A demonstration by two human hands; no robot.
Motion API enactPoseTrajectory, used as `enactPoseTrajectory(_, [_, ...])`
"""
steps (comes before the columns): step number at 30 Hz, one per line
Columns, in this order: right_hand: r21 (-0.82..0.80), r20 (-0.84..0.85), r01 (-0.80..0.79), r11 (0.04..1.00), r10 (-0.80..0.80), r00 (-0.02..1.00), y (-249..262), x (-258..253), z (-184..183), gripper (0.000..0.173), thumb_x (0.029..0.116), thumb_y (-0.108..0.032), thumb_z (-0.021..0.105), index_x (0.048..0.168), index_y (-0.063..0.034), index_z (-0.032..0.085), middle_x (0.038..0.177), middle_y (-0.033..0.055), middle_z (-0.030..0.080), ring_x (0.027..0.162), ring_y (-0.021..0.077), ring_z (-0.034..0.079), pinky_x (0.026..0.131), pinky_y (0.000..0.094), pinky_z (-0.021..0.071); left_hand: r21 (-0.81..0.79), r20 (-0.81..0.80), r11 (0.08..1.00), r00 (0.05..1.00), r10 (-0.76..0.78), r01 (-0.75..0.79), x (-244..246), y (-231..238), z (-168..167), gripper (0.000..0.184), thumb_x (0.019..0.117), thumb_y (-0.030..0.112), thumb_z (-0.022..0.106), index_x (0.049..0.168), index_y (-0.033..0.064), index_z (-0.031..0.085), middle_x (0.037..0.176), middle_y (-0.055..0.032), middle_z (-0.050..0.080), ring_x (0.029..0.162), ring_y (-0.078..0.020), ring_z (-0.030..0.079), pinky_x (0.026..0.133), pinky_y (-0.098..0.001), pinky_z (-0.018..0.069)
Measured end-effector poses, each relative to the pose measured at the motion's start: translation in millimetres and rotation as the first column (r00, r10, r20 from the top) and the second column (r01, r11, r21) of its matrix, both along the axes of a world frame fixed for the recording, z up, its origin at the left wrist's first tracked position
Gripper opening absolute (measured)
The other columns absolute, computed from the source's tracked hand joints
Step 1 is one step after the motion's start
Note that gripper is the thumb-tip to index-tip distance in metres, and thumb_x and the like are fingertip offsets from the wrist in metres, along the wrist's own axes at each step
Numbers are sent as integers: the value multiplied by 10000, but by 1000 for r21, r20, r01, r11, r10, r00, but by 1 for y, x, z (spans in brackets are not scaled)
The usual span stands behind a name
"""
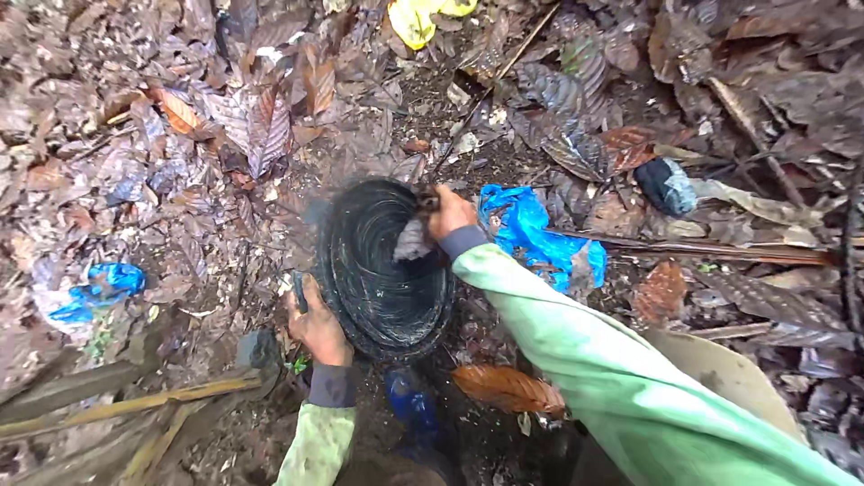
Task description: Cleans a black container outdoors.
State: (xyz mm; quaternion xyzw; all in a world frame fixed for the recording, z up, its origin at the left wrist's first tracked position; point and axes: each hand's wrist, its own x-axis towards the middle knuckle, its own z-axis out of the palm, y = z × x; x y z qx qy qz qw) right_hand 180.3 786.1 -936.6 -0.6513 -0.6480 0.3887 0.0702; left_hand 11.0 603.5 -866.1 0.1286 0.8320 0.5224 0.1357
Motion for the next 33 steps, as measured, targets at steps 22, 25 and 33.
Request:
enactPoseTrajectory(22, [70,-145,-527,847,532,834,-163,90,-39,428,874,-53,703,1280,-190,714,1274,209,675,1226,427,614,1034,618,488,9,-79,989,986,-150,151,-3,2,9,371,1056,287,590,1272,-7,654,1120,-102,711,993,-93,690,919,-298,571])
enactPoseTrajectory(25, [132,91,-176,975,165,982,-84,127,-34,422,850,15,677,1253,-109,703,1219,288,666,1161,500,630,935,702,510,116,-80,971,976,-203,211,4,-1,23,282,1056,256,590,1177,17,677,974,-19,708,881,-51,687,838,-271,591])
enactPoseTrajectory(33, [446,66,-85,891,61,996,-11,134,58,448,842,-28,638,1285,-88,676,1182,279,664,1107,480,651,881,661,519,225,-137,942,965,-223,249,-10,-12,105,273,1092,256,505,1214,40,620,981,15,703,903,-60,698,864,-295,603])
